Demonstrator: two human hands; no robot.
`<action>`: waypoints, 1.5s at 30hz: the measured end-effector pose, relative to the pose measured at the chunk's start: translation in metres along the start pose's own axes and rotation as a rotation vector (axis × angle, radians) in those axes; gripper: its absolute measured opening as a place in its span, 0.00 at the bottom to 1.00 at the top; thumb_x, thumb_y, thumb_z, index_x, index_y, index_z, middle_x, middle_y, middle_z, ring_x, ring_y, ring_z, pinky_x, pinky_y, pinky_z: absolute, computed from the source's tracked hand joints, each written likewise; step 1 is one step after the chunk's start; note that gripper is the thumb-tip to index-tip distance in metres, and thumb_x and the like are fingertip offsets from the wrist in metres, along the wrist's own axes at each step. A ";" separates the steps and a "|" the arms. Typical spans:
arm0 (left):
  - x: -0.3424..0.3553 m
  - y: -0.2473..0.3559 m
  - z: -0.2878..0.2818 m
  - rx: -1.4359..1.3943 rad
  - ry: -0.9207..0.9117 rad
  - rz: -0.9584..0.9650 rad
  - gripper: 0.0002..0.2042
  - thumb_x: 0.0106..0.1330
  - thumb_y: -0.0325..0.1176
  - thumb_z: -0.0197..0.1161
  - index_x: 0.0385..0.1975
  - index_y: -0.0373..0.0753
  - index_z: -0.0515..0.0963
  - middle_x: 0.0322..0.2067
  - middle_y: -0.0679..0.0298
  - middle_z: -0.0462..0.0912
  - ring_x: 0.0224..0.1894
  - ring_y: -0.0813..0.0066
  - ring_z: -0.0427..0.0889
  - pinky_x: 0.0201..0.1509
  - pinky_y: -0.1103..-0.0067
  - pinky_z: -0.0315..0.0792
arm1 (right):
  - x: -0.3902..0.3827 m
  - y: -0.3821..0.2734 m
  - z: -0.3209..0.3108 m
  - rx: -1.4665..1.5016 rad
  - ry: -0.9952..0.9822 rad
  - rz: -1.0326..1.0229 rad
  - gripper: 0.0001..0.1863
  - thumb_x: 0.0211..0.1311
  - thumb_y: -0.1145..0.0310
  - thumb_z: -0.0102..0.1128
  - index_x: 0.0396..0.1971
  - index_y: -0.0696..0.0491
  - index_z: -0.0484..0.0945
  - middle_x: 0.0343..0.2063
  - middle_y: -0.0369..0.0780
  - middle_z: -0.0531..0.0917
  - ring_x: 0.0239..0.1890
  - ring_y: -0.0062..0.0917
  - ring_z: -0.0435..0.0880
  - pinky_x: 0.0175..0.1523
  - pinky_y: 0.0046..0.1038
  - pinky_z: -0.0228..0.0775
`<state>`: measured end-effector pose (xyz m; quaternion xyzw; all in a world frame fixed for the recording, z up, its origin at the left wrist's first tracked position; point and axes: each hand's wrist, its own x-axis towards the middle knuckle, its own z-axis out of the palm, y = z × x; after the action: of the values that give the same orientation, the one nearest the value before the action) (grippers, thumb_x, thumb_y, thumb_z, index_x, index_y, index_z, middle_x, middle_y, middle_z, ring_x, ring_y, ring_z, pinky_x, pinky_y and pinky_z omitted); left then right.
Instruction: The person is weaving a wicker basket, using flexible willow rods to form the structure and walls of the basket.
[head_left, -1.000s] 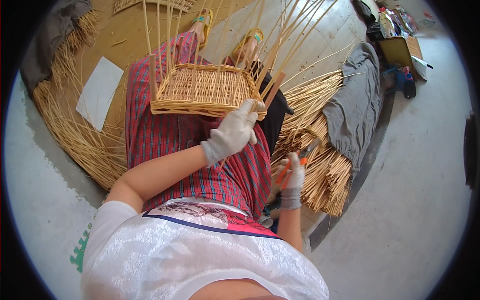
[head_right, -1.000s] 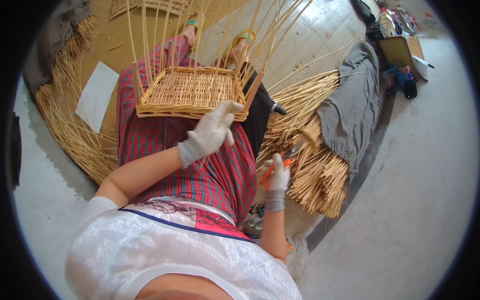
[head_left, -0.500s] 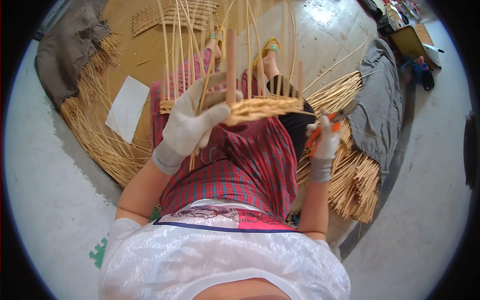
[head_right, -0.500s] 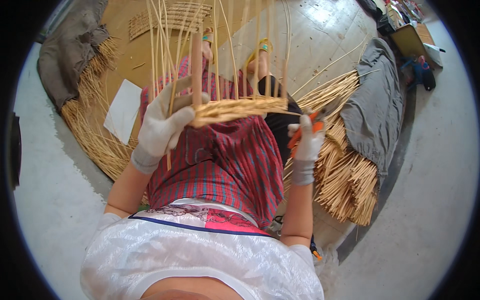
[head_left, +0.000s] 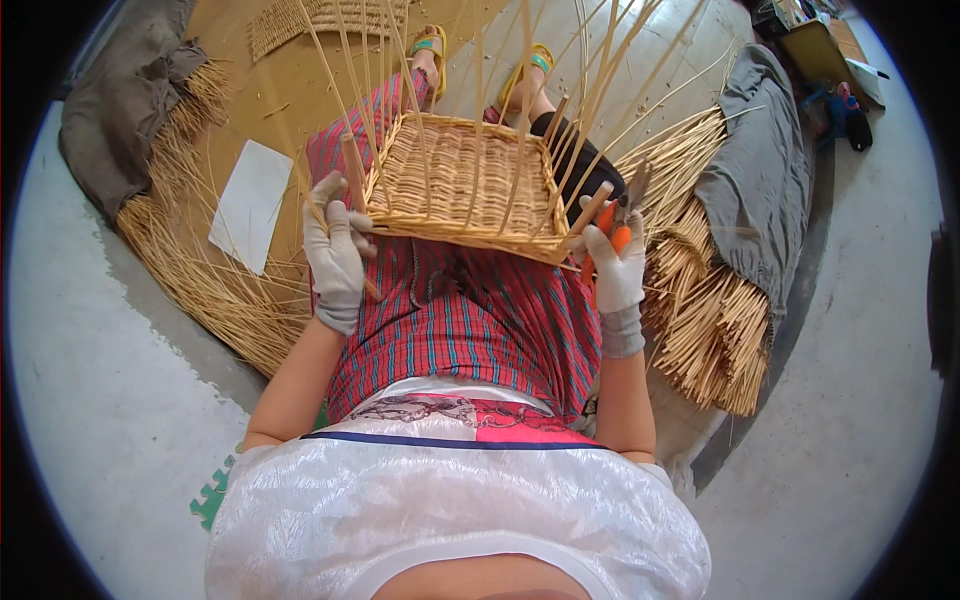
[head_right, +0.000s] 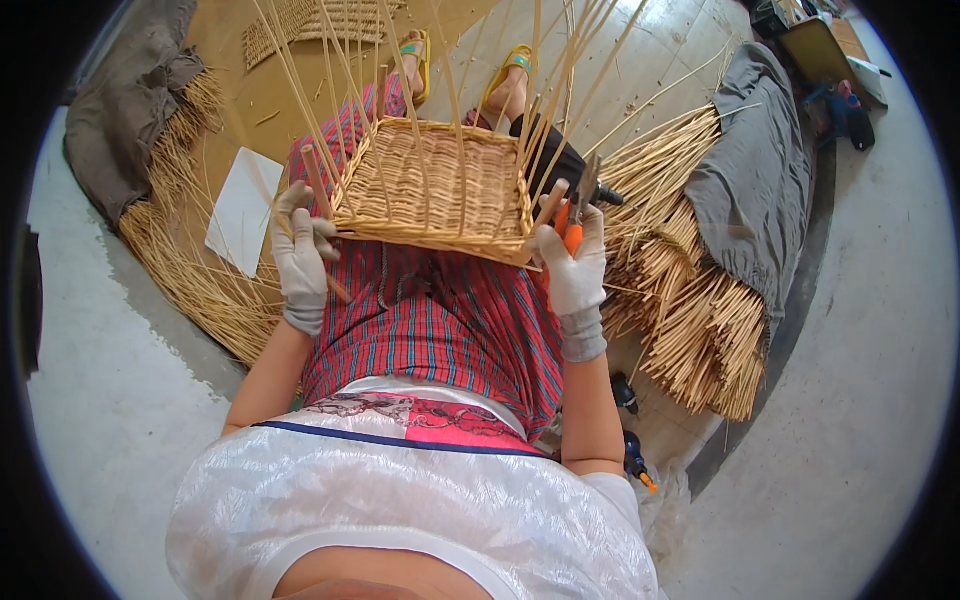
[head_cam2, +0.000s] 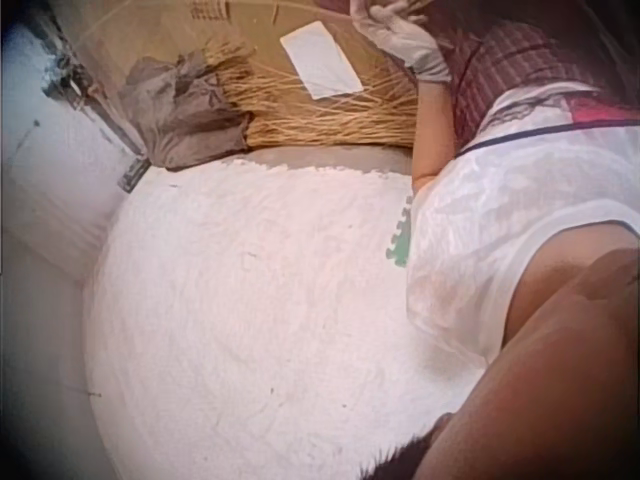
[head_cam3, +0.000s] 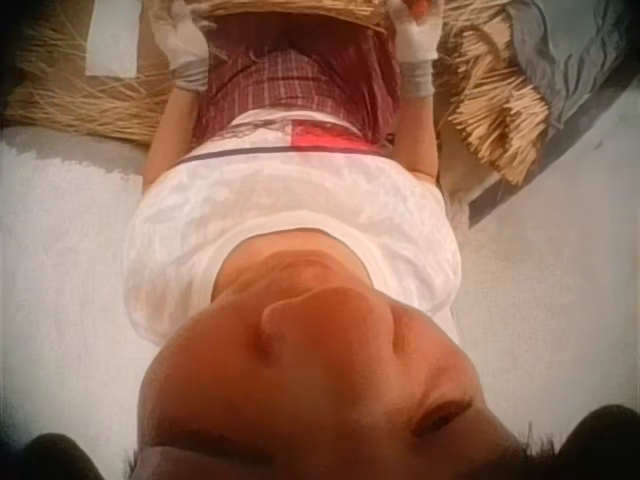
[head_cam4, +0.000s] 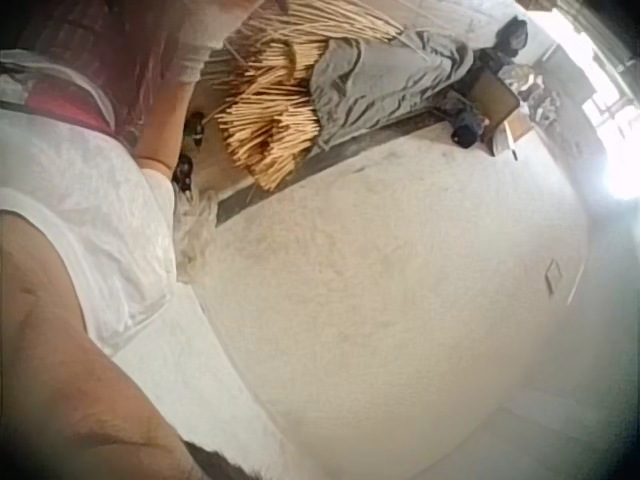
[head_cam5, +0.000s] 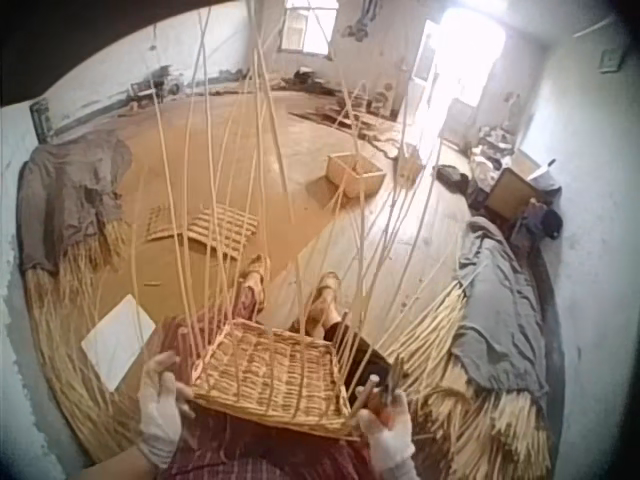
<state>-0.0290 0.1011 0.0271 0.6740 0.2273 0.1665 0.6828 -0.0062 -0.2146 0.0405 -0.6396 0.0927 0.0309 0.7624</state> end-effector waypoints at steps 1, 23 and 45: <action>-0.007 -0.002 -0.005 0.040 -0.034 0.035 0.13 0.79 0.33 0.50 0.55 0.36 0.76 0.44 0.61 0.81 0.33 0.80 0.79 0.39 0.82 0.76 | -0.003 0.002 0.000 -0.069 0.051 0.069 0.17 0.66 0.77 0.57 0.53 0.57 0.66 0.47 0.45 0.81 0.30 0.22 0.84 0.33 0.24 0.76; -0.055 -0.035 0.078 0.932 -0.969 1.137 0.24 0.65 0.35 0.53 0.63 0.41 0.72 0.64 0.61 0.74 0.68 0.62 0.70 0.76 0.65 0.59 | -0.027 0.031 0.005 -0.754 0.258 -0.186 0.39 0.45 0.68 0.84 0.56 0.57 0.70 0.48 0.38 0.75 0.48 0.23 0.77 0.54 0.25 0.72; -0.061 0.000 0.042 0.686 -1.010 1.137 0.05 0.59 0.35 0.56 0.33 0.45 0.74 0.38 0.66 0.77 0.49 0.67 0.80 0.67 0.69 0.72 | -0.021 0.061 0.054 -1.524 0.061 -0.889 0.27 0.54 0.68 0.66 0.57 0.42 0.75 0.45 0.34 0.77 0.46 0.32 0.78 0.47 0.38 0.68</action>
<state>-0.0581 0.0332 0.0320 0.8502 -0.4429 0.0851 0.2716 -0.0318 -0.1493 -0.0063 -0.9515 -0.1904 -0.2322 0.0672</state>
